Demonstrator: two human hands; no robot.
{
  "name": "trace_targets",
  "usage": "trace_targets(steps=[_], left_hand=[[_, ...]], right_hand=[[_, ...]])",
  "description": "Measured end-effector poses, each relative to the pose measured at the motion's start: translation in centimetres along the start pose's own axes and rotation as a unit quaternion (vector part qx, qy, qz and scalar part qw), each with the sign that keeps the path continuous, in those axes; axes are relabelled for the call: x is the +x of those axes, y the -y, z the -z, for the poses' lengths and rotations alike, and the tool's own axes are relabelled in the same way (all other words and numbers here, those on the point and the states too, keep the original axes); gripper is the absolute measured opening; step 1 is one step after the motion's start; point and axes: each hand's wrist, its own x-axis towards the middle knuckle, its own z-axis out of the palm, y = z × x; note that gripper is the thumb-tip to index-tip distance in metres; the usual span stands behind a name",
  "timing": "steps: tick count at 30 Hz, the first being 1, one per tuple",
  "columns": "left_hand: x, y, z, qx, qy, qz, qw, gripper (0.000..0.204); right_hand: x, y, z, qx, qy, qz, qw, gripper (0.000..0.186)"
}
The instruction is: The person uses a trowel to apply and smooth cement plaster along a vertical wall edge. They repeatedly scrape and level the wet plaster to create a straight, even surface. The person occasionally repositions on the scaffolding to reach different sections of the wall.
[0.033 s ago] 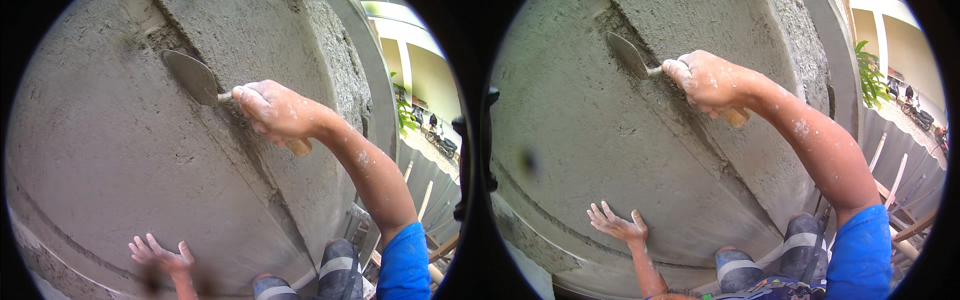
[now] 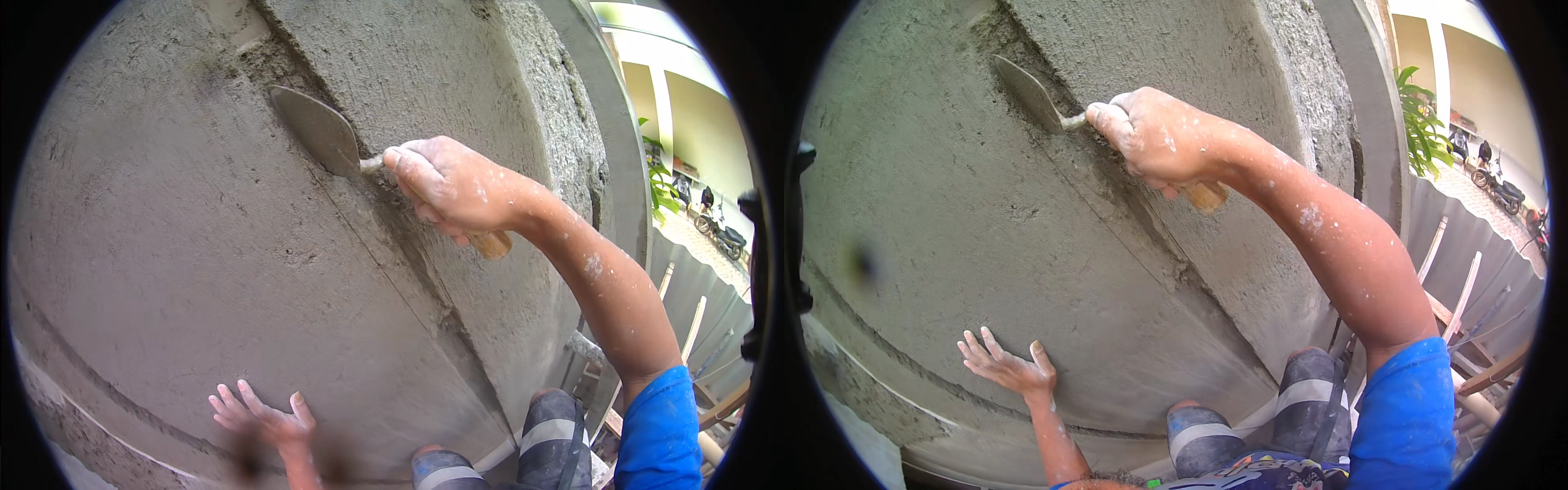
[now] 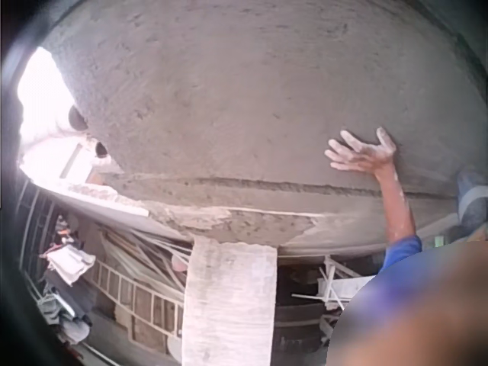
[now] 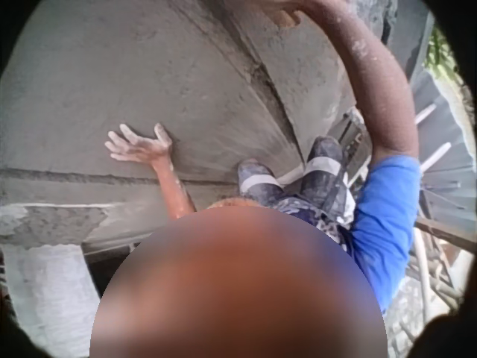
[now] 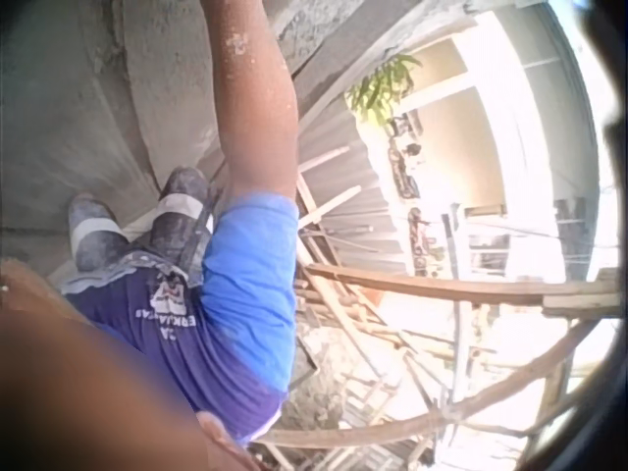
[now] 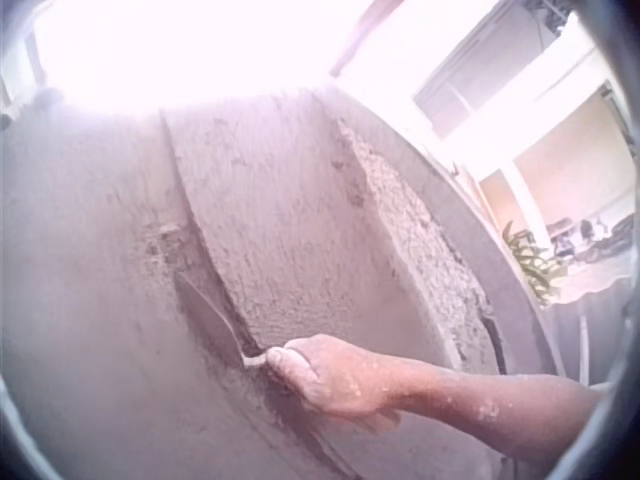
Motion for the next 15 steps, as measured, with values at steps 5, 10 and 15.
trace_targets(steps=[5,10,15], left_hand=[[-0.1,0.3,-0.1,-0.003,0.005,-0.01,1.0,0.085],[-0.2,0.4,-0.2,-0.004,0.008,-0.01,1.0,0.084],[0.0,0.1,-0.2,-0.009,0.002,-0.007,1.0,0.084]], right_hand=[[-2.1,-0.9,-1.3,0.059,-0.025,0.007,0.998,0.045],[-2.5,0.0,-2.3,0.174,-0.022,0.009,0.984,0.048],[-2.3,0.8,-3.2,0.138,-0.033,0.019,0.99,0.048]])
